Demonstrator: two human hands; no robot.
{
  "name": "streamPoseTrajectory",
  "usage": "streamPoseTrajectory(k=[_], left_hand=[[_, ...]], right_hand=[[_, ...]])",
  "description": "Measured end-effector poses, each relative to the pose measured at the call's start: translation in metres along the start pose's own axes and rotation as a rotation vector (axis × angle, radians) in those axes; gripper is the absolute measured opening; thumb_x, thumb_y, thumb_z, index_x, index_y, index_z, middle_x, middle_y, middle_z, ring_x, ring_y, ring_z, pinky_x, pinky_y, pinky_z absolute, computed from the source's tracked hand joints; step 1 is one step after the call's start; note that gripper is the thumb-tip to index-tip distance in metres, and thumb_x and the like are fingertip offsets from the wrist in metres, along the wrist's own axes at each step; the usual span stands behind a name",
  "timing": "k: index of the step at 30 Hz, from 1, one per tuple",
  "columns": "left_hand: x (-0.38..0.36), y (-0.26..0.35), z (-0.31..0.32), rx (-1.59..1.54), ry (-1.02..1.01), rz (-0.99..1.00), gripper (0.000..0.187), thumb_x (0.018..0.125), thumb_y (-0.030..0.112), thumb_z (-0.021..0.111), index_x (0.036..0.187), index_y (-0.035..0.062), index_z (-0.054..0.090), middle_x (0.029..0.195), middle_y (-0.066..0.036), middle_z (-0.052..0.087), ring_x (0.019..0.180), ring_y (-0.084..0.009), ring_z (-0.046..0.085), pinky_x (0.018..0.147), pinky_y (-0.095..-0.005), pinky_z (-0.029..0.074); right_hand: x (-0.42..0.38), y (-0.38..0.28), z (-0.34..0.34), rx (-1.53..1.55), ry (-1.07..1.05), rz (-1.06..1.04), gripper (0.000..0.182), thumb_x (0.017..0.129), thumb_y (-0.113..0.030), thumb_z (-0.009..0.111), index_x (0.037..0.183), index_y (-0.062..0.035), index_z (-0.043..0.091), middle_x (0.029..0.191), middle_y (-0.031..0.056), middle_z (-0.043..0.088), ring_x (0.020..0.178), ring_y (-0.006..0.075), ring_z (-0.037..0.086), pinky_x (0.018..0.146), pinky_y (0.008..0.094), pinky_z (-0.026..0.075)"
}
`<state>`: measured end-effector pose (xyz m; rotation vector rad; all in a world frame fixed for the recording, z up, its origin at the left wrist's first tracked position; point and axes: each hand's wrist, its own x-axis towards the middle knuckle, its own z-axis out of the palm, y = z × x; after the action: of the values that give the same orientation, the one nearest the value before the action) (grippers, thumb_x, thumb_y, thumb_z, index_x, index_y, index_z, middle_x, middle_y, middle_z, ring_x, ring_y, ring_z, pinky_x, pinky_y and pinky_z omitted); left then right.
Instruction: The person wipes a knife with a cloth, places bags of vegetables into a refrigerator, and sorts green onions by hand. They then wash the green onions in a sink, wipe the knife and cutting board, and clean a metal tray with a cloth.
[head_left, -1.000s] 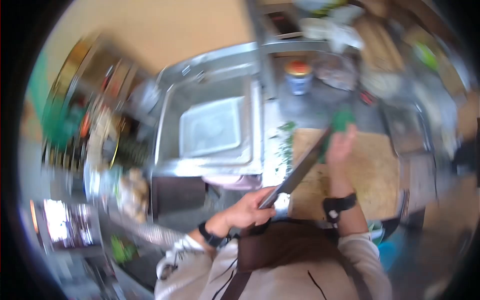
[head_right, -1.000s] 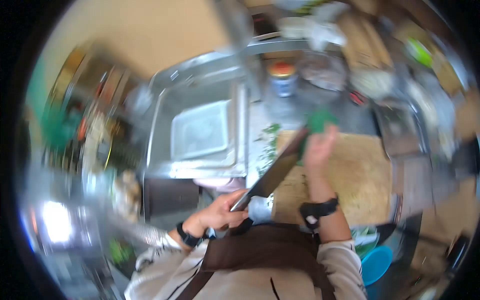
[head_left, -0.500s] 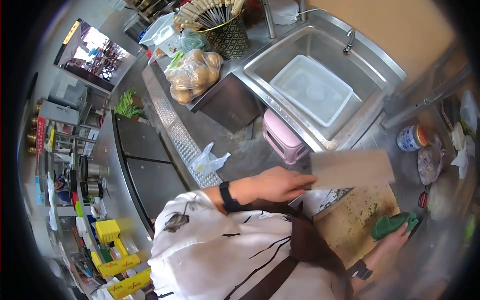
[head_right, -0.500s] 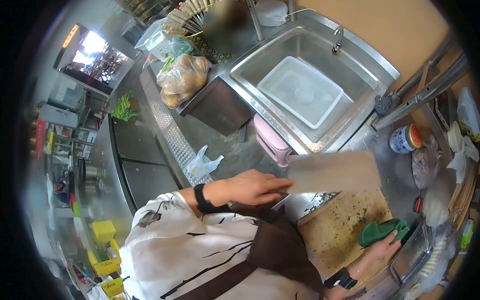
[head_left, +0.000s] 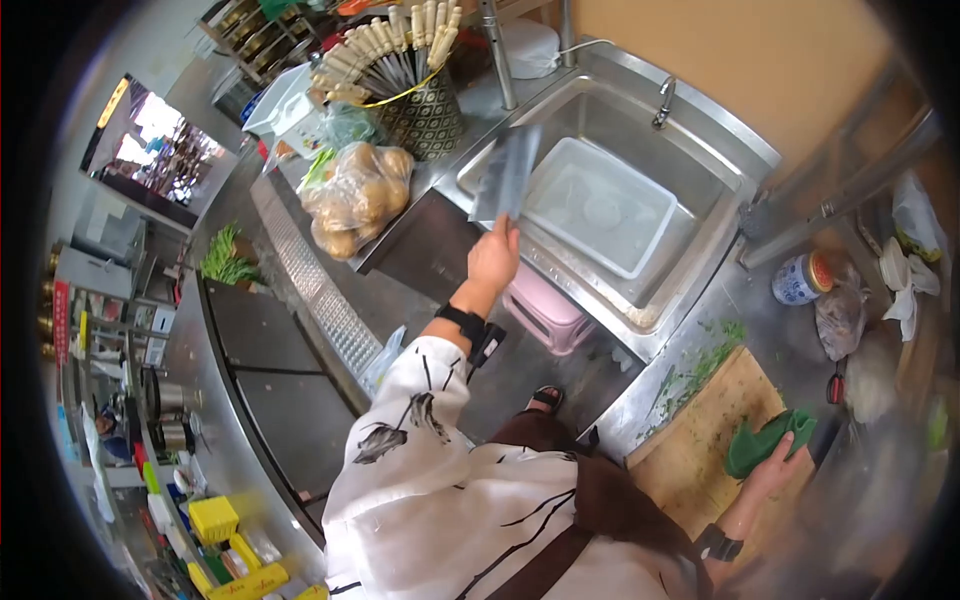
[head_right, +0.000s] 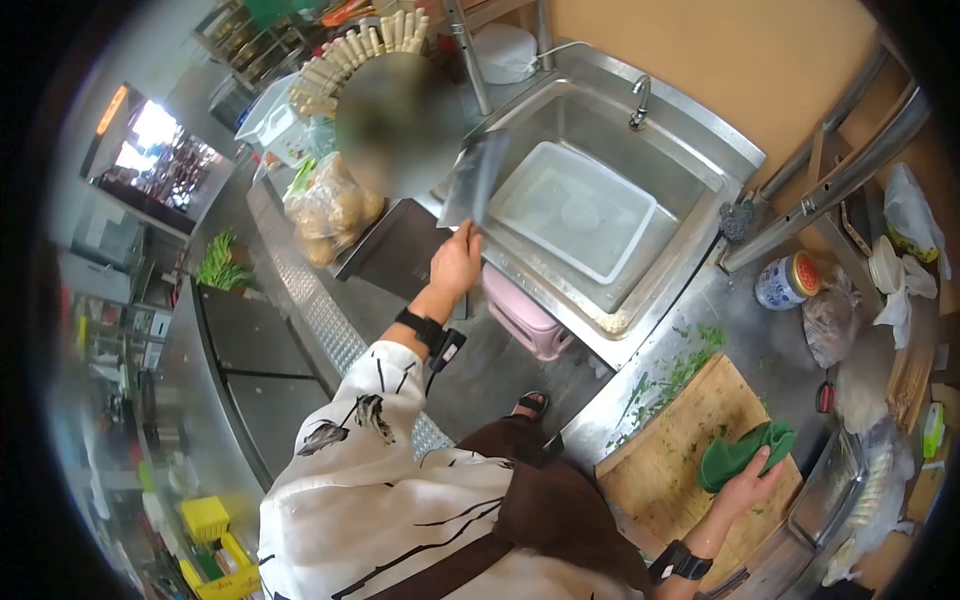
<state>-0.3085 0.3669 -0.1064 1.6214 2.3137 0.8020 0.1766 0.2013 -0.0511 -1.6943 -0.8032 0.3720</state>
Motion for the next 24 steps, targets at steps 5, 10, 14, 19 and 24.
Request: streamPoseTrajectory(k=[5,10,14,19,24], left_hand=[[0.072,0.004,0.026,0.012,0.071,-0.188,0.036,0.089,0.026,0.048,0.119,0.0047,0.047,0.088,-0.024,0.063,0.084,-0.0408,0.061,0.075,-0.0486,0.048],[0.127,0.001,0.056,0.01,0.162,-0.246,0.038,0.089,0.026,0.048,0.118,0.0005,0.047,0.091,-0.024,0.063,0.085,-0.0402,0.061,0.075,-0.0481,0.048],[0.166,0.003,0.067,0.047,0.151,-0.318,0.034,0.089,0.026,0.048,0.113,0.002,0.05,0.094,-0.022,0.064,0.087,-0.0385,0.062,0.077,-0.047,0.049],[0.23,-0.071,0.112,0.994,0.2,0.501,0.018,0.085,0.019,0.051,0.083,0.0074,0.064,0.093,-0.011,0.063,0.083,-0.0257,0.062,0.065,-0.0421,0.05],[0.301,-0.101,0.13,0.987,-0.241,0.604,0.02,0.079,0.024,0.058,0.085,0.0089,0.07,0.085,-0.01,0.069,0.083,-0.0224,0.067,0.068,-0.0367,0.053]], right_hand=[[-0.008,0.02,-0.015,-0.043,0.069,0.043,0.037,0.093,-0.022,0.053,0.123,0.0005,0.05,0.113,0.0089,0.056,0.095,0.0157,0.053,0.083,0.0276,0.043],[-0.023,0.01,-0.008,-0.028,0.109,0.099,0.037,0.093,-0.021,0.053,0.122,0.0008,0.051,0.11,0.0089,0.057,0.095,0.0155,0.053,0.083,0.0278,0.043],[-0.034,0.006,-0.005,-0.113,0.093,0.097,0.036,0.092,-0.02,0.054,0.121,0.0006,0.051,0.107,0.0083,0.058,0.092,0.0149,0.054,0.08,0.0272,0.044],[-0.049,-0.024,0.006,-0.072,0.106,0.195,0.024,0.091,-0.018,0.054,0.11,-0.004,0.056,0.094,0.0043,0.06,0.081,0.0122,0.057,0.071,0.0276,0.048],[-0.067,-0.019,-0.036,-0.075,0.289,0.089,0.037,0.089,-0.014,0.057,0.122,-0.0007,0.048,0.106,0.0062,0.058,0.095,0.0143,0.053,0.084,0.0293,0.044]])
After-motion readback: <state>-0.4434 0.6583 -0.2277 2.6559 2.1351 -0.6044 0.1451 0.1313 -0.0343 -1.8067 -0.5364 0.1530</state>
